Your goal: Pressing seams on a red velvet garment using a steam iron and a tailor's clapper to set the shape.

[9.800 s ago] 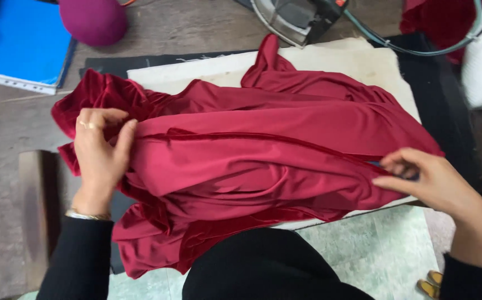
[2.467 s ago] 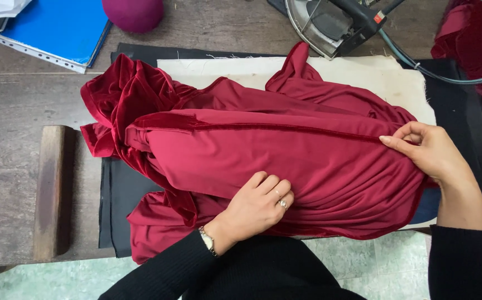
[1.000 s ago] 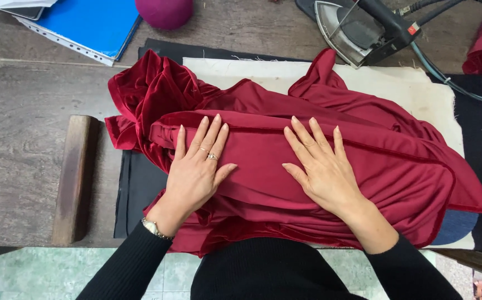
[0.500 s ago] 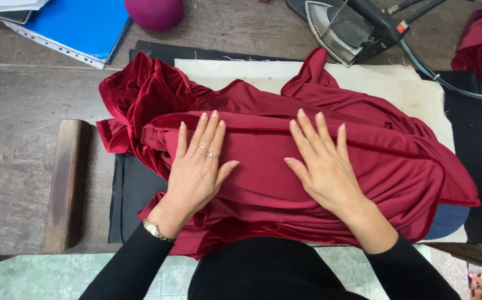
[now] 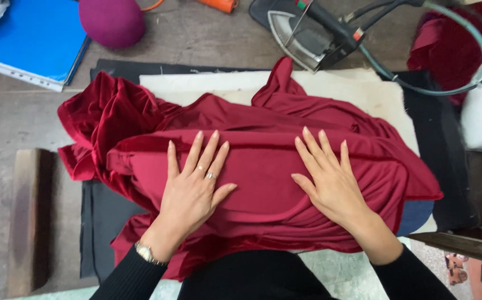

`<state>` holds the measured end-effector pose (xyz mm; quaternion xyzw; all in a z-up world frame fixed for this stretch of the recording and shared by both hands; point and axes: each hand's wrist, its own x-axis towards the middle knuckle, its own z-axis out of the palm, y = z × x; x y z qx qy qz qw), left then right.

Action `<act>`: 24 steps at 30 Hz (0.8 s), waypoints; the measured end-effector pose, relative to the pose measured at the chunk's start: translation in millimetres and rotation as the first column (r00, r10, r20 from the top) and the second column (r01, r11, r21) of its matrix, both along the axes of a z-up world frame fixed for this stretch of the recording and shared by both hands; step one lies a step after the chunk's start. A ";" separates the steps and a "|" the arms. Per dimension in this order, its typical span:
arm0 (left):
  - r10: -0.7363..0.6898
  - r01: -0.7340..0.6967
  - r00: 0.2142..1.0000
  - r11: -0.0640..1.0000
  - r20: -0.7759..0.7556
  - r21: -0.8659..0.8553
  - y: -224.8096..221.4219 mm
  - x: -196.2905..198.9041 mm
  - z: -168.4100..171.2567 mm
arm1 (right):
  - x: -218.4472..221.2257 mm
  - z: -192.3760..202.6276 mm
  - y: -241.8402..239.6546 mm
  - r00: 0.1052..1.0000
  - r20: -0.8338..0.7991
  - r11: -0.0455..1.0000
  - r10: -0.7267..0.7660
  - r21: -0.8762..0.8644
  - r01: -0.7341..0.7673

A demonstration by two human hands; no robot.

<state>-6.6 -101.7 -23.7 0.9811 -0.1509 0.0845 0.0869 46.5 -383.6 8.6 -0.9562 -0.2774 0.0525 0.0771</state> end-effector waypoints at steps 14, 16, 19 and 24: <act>0.032 -0.055 0.974 0.994 0.225 0.096 -1.9 2.1 -10.2 | 264.6 -27.5 -82.1 0.968 0.240 0.946 -0.066 0.325 -0.016; 0.034 -0.056 0.970 0.995 0.242 0.087 -0.6 2.4 -18.8 | 320.4 -46.6 -86.0 0.977 0.157 0.961 -0.145 0.257 0.101; 0.060 -0.081 0.952 0.995 0.299 0.058 -3.4 4.8 -19.1 | 370.9 -41.4 -63.7 0.948 -0.135 0.942 -0.287 0.138 0.305; 0.236 -0.225 0.910 0.972 0.340 -0.073 -19.7 9.7 -18.4 | 420.8 -40.5 -22.6 0.804 -0.494 0.937 -0.331 -0.073 0.341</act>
